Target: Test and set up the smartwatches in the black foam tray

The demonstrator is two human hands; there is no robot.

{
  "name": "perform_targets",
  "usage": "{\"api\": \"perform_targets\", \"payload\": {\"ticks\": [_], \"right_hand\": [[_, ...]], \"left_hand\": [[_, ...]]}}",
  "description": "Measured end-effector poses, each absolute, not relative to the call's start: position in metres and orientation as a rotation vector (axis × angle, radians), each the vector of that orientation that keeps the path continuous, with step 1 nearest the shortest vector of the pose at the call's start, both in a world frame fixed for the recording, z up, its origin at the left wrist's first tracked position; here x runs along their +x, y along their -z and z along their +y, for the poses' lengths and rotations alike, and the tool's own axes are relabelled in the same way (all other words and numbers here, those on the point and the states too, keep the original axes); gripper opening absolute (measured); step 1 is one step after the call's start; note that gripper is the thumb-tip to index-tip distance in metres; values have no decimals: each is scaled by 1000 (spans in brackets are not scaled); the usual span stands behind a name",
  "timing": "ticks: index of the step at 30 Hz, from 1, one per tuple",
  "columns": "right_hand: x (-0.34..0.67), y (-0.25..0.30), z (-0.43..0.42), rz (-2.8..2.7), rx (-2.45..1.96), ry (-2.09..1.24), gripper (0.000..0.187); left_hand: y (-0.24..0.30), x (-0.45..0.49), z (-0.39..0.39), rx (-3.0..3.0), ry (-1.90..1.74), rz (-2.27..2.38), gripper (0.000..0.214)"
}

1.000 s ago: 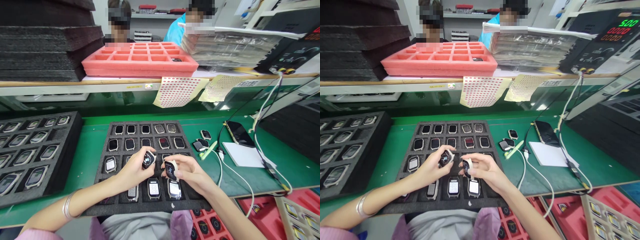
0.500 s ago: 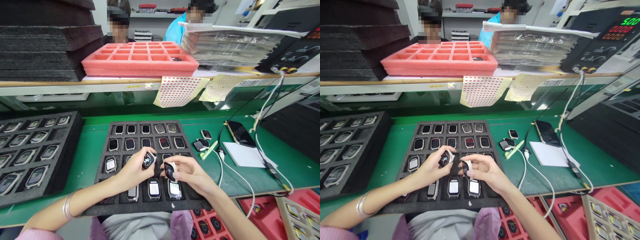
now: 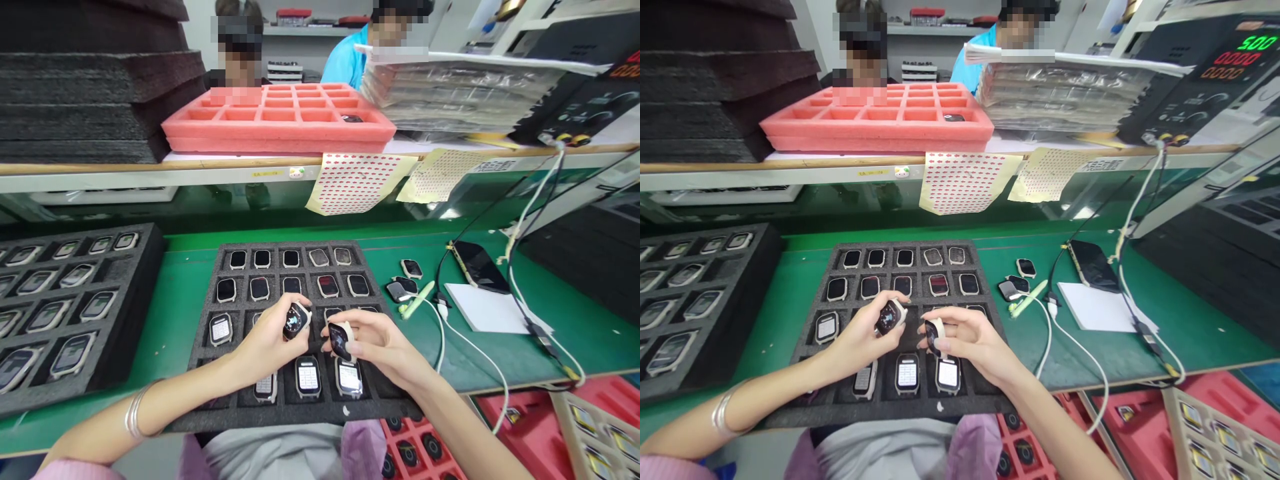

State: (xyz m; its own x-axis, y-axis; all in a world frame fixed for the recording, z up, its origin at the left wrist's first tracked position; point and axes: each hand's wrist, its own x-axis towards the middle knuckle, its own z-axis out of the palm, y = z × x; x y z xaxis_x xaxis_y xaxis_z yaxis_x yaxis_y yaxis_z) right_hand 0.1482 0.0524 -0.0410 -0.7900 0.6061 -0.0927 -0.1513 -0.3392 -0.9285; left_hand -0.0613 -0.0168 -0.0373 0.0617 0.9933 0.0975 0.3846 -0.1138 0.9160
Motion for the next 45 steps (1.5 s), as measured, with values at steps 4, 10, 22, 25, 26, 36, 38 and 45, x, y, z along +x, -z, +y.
{"api": "perform_targets", "payload": {"ticks": [4, 10, 22, 25, 26, 36, 38, 45], "right_hand": [[147, 39, 52, -1433, -625, -2133, 35], [147, 38, 52, -1428, -662, -2099, 36], [145, 36, 52, -1308, -610, -2264, 45], [144, 37, 52, -1240, -635, -2268, 47], [143, 38, 52, -1228, -651, -2255, 47], [143, 43, 49, -1278, -771, -2039, 42], [144, 43, 48, -1310, -766, -2021, 43], [145, 45, 49, -1370, -740, -2016, 43]], "left_hand": [[38, -62, -16, 1608, -1014, 1387, 29], [38, -62, -16, 1607, -1030, 1385, 32], [48, -61, -12, 1254, -1062, 1182, 46], [50, -61, -10, 1057, -1107, 1045, 42], [49, -61, -10, 1013, -1117, 1035, 40], [48, -60, -9, 884, -1132, 951, 32], [48, -60, -9, 896, -1133, 947, 31], [46, -59, -9, 871, -1134, 944, 30]]}}
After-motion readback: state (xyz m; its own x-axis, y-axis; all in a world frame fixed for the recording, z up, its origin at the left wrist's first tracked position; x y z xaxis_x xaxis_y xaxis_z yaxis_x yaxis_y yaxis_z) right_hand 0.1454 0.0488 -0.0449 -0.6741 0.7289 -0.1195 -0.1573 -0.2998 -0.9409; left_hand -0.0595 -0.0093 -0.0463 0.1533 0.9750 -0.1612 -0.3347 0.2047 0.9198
